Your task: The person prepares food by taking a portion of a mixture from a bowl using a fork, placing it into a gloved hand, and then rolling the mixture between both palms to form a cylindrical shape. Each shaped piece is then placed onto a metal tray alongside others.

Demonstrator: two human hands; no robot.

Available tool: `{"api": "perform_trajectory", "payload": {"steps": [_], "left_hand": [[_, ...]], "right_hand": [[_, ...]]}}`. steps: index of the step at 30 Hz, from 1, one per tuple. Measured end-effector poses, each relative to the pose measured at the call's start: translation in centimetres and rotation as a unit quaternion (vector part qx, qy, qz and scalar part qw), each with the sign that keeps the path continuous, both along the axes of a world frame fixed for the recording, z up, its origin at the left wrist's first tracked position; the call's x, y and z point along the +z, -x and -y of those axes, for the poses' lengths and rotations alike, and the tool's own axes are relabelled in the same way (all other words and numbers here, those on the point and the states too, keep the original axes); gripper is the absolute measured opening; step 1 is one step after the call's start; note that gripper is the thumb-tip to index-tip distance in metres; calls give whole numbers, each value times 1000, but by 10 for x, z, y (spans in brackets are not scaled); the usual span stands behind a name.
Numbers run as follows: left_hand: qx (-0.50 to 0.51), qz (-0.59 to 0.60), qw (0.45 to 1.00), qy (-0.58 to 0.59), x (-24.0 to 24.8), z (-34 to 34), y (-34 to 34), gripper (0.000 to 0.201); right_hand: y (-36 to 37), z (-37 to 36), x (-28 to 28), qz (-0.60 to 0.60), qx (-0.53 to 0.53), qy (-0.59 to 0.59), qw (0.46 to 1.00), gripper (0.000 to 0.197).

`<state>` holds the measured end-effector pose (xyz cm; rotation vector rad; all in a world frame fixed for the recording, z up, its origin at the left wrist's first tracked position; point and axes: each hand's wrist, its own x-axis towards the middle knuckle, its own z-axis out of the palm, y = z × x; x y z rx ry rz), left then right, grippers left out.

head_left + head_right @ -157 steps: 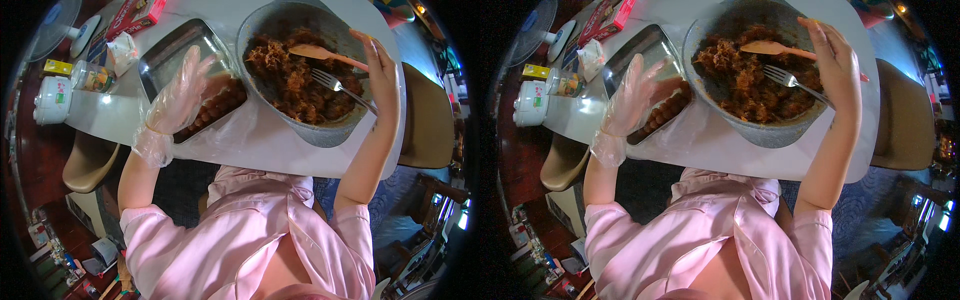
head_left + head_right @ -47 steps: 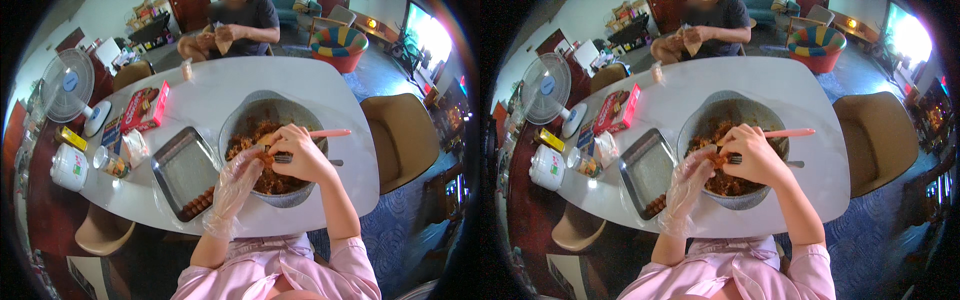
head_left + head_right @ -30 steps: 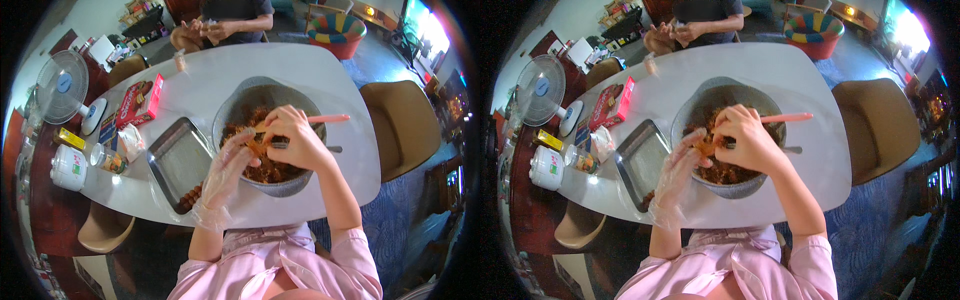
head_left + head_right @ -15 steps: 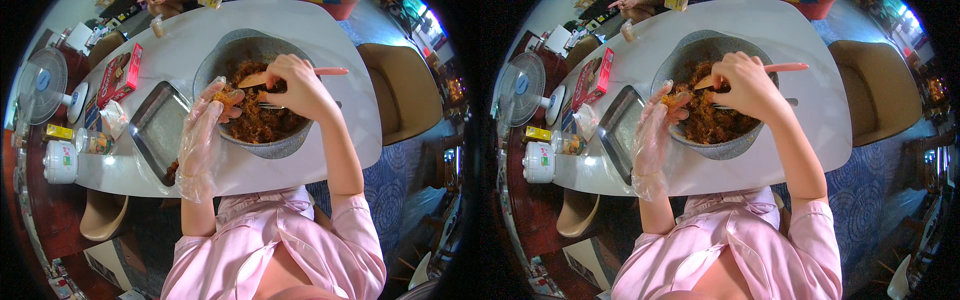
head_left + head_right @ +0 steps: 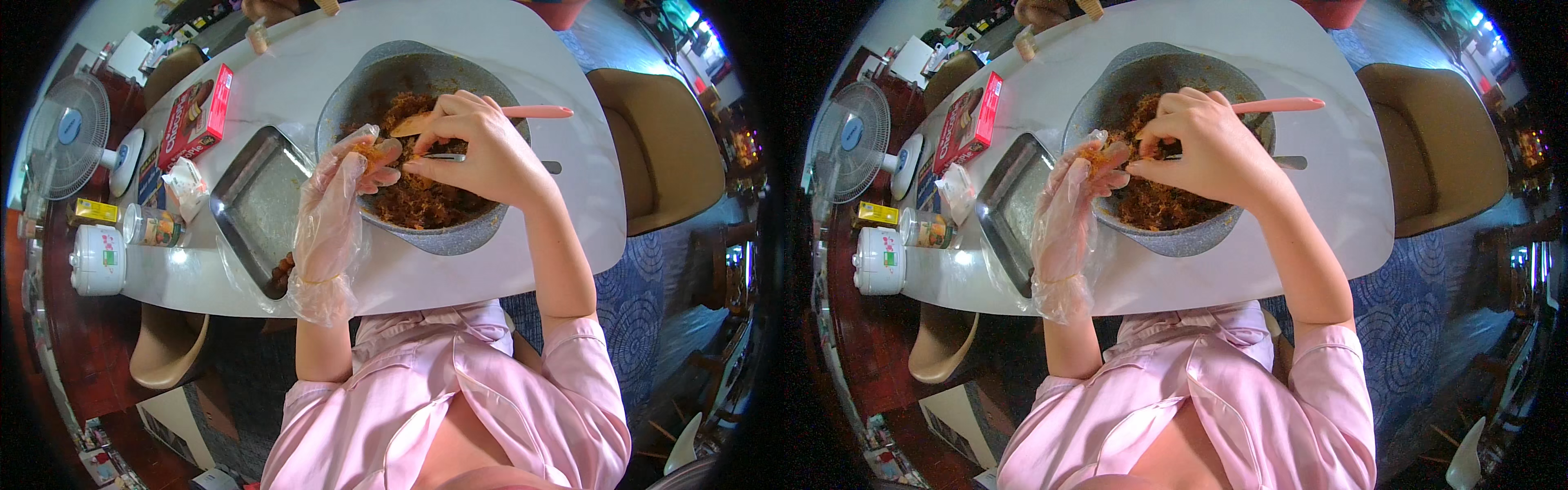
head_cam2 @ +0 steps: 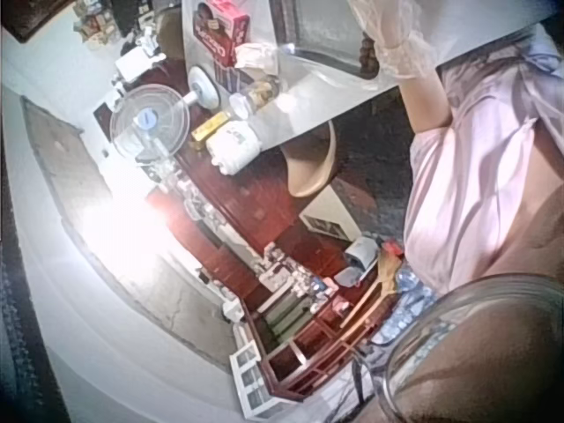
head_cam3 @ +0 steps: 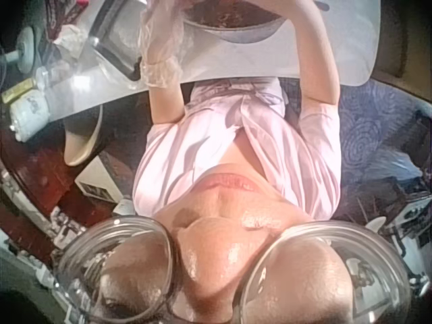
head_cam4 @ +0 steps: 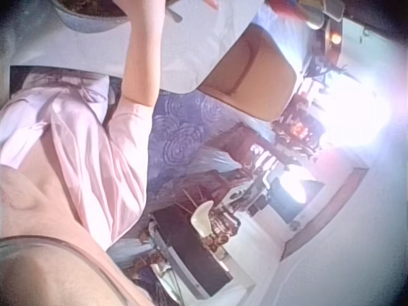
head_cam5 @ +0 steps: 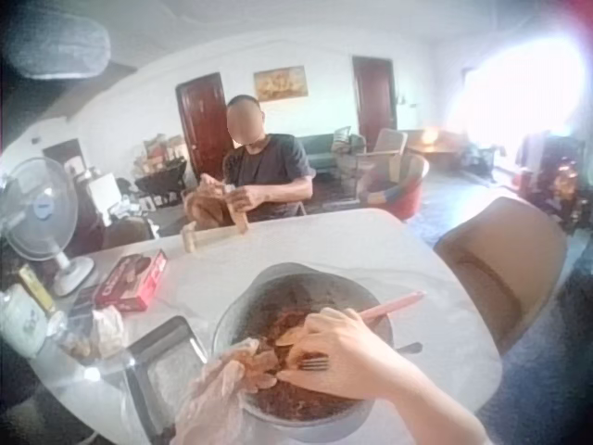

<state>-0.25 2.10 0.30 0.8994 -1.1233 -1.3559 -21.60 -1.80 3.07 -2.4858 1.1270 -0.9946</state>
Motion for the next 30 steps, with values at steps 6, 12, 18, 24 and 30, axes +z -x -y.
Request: {"api": "perform_trajectory", "payload": {"steps": [6,12,18,24,30], "left_hand": [[-7,54,999,8,2,-1,7,41],[-43,132,990,-11,25,-10,11,46],[-26,122,992,-7,11,-5,10,38],[23,113,993,29,4,-2,1,32],[93,138,986,34,25,-10,-1,47]], "right_hand": [[-16,-2,-1,97,19,79,992,22],[-12,-5,2,77,11,85,993,16],[-13,-3,2,55,6,104,993,11],[-2,3,1,57,-22,82,995,11],[3,4,-18,-23,70,-32,997,15]]}}
